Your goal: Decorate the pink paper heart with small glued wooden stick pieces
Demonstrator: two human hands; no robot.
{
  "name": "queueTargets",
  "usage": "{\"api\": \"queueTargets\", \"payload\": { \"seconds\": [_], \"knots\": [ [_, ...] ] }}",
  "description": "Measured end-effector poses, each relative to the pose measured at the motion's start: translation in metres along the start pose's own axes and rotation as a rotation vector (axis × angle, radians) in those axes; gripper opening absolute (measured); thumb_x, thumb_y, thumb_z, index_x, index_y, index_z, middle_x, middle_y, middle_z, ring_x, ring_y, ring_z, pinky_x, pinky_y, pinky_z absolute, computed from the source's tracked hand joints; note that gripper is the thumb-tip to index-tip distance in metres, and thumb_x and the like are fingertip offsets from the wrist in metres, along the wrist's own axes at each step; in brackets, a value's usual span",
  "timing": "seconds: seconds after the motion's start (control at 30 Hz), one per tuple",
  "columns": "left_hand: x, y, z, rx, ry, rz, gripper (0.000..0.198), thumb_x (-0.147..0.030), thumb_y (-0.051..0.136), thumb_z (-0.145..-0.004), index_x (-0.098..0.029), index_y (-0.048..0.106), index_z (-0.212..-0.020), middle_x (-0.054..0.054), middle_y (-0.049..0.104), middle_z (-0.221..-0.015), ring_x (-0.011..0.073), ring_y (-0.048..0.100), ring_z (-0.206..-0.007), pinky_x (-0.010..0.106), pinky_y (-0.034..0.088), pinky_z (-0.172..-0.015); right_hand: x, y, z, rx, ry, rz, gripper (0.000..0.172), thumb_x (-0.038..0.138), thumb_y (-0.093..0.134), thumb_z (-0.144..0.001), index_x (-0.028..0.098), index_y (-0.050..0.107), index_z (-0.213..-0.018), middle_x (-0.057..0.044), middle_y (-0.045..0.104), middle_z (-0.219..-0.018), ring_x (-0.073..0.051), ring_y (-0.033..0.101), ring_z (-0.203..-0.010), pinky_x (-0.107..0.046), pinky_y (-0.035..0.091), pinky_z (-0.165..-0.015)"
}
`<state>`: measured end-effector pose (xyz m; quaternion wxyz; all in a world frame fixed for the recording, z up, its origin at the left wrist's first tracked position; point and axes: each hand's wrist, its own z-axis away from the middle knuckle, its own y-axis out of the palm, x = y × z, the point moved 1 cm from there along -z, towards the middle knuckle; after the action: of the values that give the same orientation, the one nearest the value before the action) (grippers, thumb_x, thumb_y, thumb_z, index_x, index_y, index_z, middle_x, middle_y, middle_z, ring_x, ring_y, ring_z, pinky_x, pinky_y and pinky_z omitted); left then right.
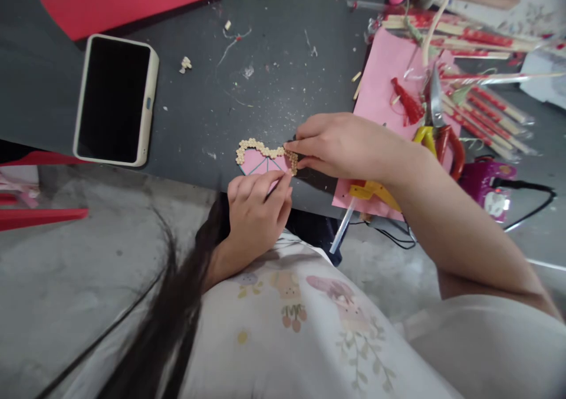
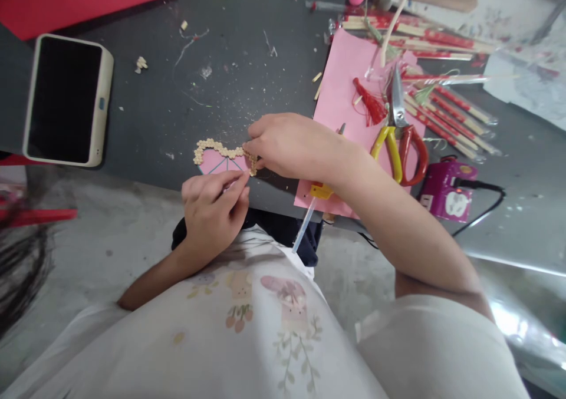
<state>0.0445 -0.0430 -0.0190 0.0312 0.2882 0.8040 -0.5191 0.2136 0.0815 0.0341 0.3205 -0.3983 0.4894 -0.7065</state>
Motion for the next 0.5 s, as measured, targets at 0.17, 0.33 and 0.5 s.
{"api": "queueTargets", "payload": {
  "seconds": [0.17, 0.33, 0.5],
  "knots": [
    [0.0020, -0.0051, 0.0010, -0.004, -0.043, 0.081, 0.023, -0.022, 0.061, -0.090, -0.021, 0.068, -0.111, 0.006, 0.073, -0.103, 0.0190, 0.065, -0.093, 0.037, 0.039, -0.092, -0.0014, 0.0020, 0.0022, -0.030, -0.004, 0.007, 0.030, 0.027, 0.046, -0.099, 0.013, 0.068, -0.112, -0.009, 0.066, -0.092, -0.022, 0.060, -0.087, -0.034, 0.040, -0.074],
    [0.0033, -0.0085, 0.0011, 0.002, -0.030, 0.063, 0.020, -0.022, 0.061, -0.089, -0.022, 0.068, -0.108, 0.004, 0.074, -0.101, 0.0185, 0.065, -0.091, 0.038, 0.038, -0.091, -0.0016, 0.0001, 0.0037, -0.038, 0.002, 0.009, 0.030, 0.027, 0.046, -0.098, 0.014, 0.069, -0.112, -0.011, 0.066, -0.093, -0.023, 0.061, -0.088, -0.034, 0.042, -0.073],
    [0.0035, -0.0086, -0.0018, 0.032, 0.011, 0.033, 0.021, -0.021, 0.060, -0.089, -0.021, 0.066, -0.110, 0.005, 0.074, -0.103, 0.0191, 0.064, -0.091, 0.039, 0.037, -0.088, -0.0007, -0.0074, 0.0105, -0.044, 0.056, 0.023, 0.031, 0.029, 0.046, -0.098, 0.016, 0.068, -0.114, -0.011, 0.065, -0.095, -0.023, 0.061, -0.089, -0.034, 0.044, -0.073]
  ]
}}
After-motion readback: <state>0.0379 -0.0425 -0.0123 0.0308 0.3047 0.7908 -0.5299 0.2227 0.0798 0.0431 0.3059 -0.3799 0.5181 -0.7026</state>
